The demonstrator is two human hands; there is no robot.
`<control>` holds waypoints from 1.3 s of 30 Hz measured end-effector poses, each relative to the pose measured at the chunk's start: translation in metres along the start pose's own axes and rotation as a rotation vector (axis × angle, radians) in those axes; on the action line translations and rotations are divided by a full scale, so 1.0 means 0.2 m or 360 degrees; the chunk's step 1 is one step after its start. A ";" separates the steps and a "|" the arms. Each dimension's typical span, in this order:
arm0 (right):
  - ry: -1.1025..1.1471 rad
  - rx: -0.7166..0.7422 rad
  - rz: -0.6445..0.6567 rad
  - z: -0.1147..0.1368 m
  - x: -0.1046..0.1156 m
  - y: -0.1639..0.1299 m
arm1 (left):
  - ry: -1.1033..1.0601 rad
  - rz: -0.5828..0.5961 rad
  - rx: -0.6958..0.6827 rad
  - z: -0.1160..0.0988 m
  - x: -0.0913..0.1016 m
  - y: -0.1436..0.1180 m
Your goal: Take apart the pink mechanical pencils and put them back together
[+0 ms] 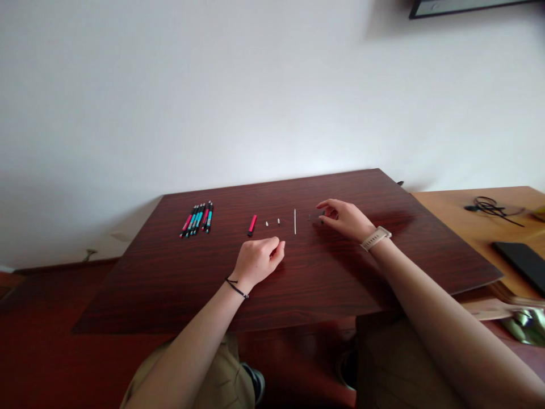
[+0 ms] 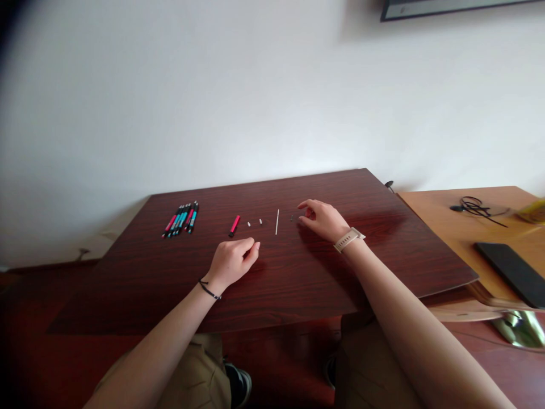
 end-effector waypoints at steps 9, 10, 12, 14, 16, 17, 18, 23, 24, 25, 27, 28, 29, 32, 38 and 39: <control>0.0634 0.0574 0.0234 0.61 -0.24 -0.02 | -0.0011 0.0056 0.0002 0.01 -0.01 0.00; 0.0629 0.0570 0.0230 0.64 -0.25 -0.02 | -0.0017 0.0057 0.0001 0.01 -0.01 0.00; 0.0618 0.0536 0.0196 0.65 -0.26 -0.03 | -0.0027 0.0055 -0.0003 0.01 -0.01 -0.01; 0.0631 0.0502 0.0176 0.65 -0.26 -0.03 | -0.0038 0.0063 -0.0020 0.01 -0.01 -0.01; 0.0650 0.0475 0.0178 0.63 -0.27 -0.04 | -0.0059 0.0092 -0.0055 0.00 -0.02 -0.01; 0.0654 0.0461 0.0181 0.63 -0.28 -0.04 | -0.0074 0.0114 -0.0075 0.00 -0.02 -0.01; 0.0656 0.0451 0.0188 0.63 -0.28 -0.04 | -0.0089 0.0137 -0.0095 -0.01 -0.03 -0.01; 0.0658 0.0422 0.0216 0.63 -0.28 -0.05 | -0.0136 0.0214 -0.0155 -0.03 -0.05 -0.01; 0.0650 0.0423 0.0221 0.63 -0.28 -0.05 | -0.0137 0.0225 -0.0160 -0.03 -0.05 -0.01; 0.0639 0.0429 0.0227 0.63 -0.28 -0.05 | -0.0137 0.0237 -0.0166 -0.03 -0.05 -0.01; 0.0600 0.0445 0.0245 0.62 -0.28 -0.05 | -0.0129 0.0249 -0.0178 -0.04 -0.06 -0.02; 0.0571 0.0453 0.0250 0.62 -0.27 -0.05 | -0.0119 0.0244 -0.0180 -0.04 -0.06 -0.02; 0.0534 0.0459 0.0248 0.60 -0.27 -0.05 | -0.0106 0.0229 -0.0179 -0.03 -0.05 -0.02; 0.0405 0.0465 0.0161 0.54 -0.21 -0.03 | -0.0047 0.0172 -0.0157 -0.03 -0.04 -0.01; 0.0338 0.0137 -0.0233 0.24 0.02 -0.02 | -0.0004 0.0137 -0.0172 -0.02 -0.04 -0.02; 0.0299 0.0065 -0.0256 0.17 0.05 -0.03 | -0.0005 0.0135 -0.0176 -0.03 -0.04 -0.02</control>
Point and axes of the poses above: each hand's wrist, its own y-axis towards the middle knuckle, its own x-axis out of the back of the hand, z = x × y, the point moved 9 cm from there along y, towards the middle knuckle, and after that the axes turned 13 degrees about x, right-handed, at the moved point
